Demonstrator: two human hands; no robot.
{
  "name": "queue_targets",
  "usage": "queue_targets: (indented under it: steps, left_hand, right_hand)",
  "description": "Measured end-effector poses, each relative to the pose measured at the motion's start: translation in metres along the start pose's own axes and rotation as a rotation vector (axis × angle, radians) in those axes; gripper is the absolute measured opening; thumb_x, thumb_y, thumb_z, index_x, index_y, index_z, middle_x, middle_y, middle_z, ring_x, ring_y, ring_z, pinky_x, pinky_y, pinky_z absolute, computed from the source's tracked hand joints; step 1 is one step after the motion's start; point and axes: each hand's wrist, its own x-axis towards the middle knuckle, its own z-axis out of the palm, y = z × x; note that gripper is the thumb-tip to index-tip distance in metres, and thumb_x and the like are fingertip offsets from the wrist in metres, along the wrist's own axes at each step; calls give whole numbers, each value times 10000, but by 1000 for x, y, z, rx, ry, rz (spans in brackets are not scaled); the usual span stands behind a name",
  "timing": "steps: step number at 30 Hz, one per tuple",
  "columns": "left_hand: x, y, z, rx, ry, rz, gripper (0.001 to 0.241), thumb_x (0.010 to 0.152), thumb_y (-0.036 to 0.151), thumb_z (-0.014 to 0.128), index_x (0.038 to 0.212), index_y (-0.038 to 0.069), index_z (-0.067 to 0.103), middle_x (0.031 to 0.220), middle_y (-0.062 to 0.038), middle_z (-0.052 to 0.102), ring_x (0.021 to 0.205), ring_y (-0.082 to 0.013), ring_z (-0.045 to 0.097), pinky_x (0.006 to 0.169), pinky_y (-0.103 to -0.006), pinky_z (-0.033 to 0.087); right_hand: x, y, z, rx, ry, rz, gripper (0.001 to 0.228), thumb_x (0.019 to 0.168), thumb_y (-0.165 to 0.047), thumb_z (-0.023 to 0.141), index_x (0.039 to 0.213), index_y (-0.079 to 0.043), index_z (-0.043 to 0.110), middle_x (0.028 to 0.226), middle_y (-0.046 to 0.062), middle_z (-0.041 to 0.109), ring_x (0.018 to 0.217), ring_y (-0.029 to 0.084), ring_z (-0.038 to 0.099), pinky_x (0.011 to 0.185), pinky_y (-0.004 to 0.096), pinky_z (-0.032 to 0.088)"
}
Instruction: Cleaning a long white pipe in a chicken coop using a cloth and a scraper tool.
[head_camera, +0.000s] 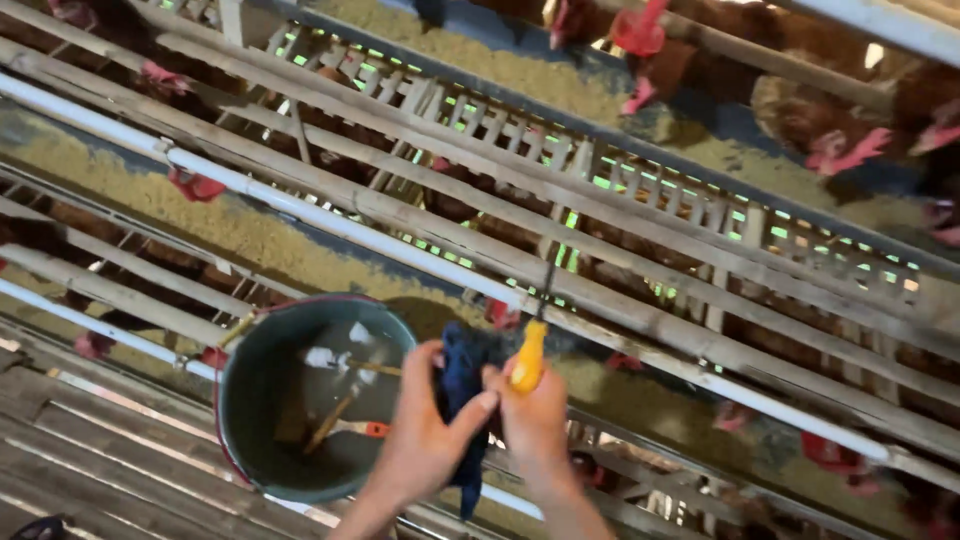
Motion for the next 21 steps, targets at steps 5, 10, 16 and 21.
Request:
queue_targets:
  steps: [5, 10, 16, 21]
  left_hand:
    - [7, 27, -7, -47, -544, -385, 694, 770, 344, 795, 1359, 94, 529, 1164, -152, 746, 829, -264, 810, 658, -352, 721]
    - [15, 19, 3, -216, -724, -163, 830, 786, 230, 829, 1458, 22, 388, 1217, -234, 677, 849, -318, 826, 698, -364, 760]
    - [33, 88, 32, 198, -275, 23, 856, 722, 146, 878, 1456, 44, 450, 1323, -286, 634, 1232, -476, 621, 953, -543, 549]
    - [69, 121, 53, 371, -308, -49, 823, 778, 235, 788, 1490, 15, 441, 1424, -298, 562, 1322, -446, 564, 1011, -557, 515]
  right_hand:
    - [-6, -109, -42, -33, -42, 48, 227, 867, 12, 763, 832, -78, 557, 589, 57, 527, 416, 169, 520, 416, 300, 464]
    - [49, -102, -64, -45, -40, -15, 239, 864, -4, 762, 799, -104, 554, 553, 53, 517, 413, 162, 526, 435, 295, 444]
    - [115, -92, -83, 99, -63, 89, 288, 821, -137, 852, 913, -37, 598, 662, 117, 639, 483, 242, 682, 422, 335, 585]
    - [48, -149, -84, -350, -2, -31, 457, 911, -487, 751, 922, -35, 686, 859, 123, 707, 830, 256, 724, 724, 391, 529]
